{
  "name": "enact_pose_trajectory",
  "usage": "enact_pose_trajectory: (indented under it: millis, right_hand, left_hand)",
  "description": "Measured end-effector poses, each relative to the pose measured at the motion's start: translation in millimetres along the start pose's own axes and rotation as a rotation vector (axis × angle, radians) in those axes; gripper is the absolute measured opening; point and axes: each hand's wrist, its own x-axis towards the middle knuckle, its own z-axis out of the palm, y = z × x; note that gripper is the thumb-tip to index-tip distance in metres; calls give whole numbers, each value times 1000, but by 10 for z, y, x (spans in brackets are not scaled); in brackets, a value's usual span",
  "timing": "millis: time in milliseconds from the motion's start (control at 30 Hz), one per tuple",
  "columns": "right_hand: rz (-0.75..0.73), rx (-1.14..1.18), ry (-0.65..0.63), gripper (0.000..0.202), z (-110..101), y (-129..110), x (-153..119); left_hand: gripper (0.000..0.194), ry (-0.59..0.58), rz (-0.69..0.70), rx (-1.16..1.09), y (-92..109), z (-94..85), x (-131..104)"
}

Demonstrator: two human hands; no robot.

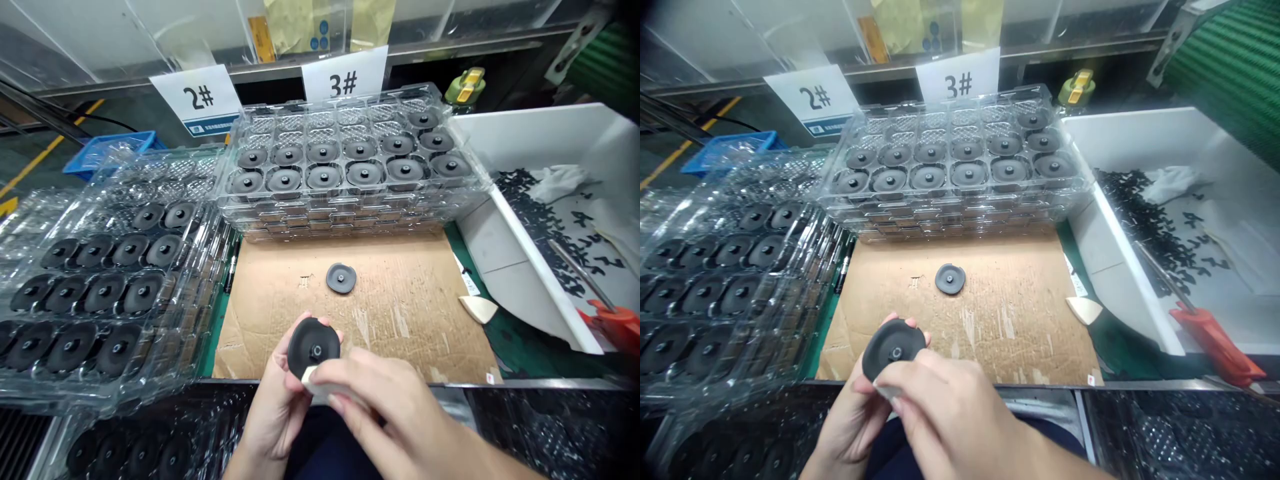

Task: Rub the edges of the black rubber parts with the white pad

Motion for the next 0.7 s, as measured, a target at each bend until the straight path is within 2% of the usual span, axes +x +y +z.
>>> enact_pose_trajectory:
  millis: [33,133,167,233,300,333,400,433,500,533,600,633,700]
  right_hand:
    - [31,5,3,26,-3,-9,8]
    - [17,-53,181,28,-12,-29,59]
    - [-23,-60,207,29,-20,-37,59]
    - [-85,-39,153,28,-59,-57,-1]
    - [-46,-28,48,26,-126,-72,-118]
    - [1,-54,42,26,-163,-75,-176]
    - [67,-177,118,27,-225,-69,-242]
    - [49,-256,185,28,-245,-60,-239]
    - [-120,-384,281,26,-272,-31,-170]
    - [-229,-398,276,24,-284,-13,-116]
    - [-364,-338,168,24,-313,17,-13]
    - [-359,-305,107,26,-328,22,24]
    - [-244,-322,73,28,-347,4,57]
  left_hand:
    - [57,2,10,9,2,3,-1]
    - [32,-30,-30,35,-10,23,5]
    - [33,-57,-43,25,-8,28,5]
    - [44,-100,-48,-8,17,35,-3]
    - [55,-133,-47,-27,57,48,-19]
    - [57,-137,-49,-27,75,63,-28]
    - [56,-137,-61,-26,92,107,-46]
    - [55,-137,-70,-32,91,132,-55]
    - [53,-137,-122,-50,78,171,-73]
    - [53,-145,-156,-58,70,178,-82]
    - [49,-173,-199,-57,55,164,-95]
    - [46,-193,-208,-40,47,147,-97]
    - [39,-219,-199,13,23,107,-93]
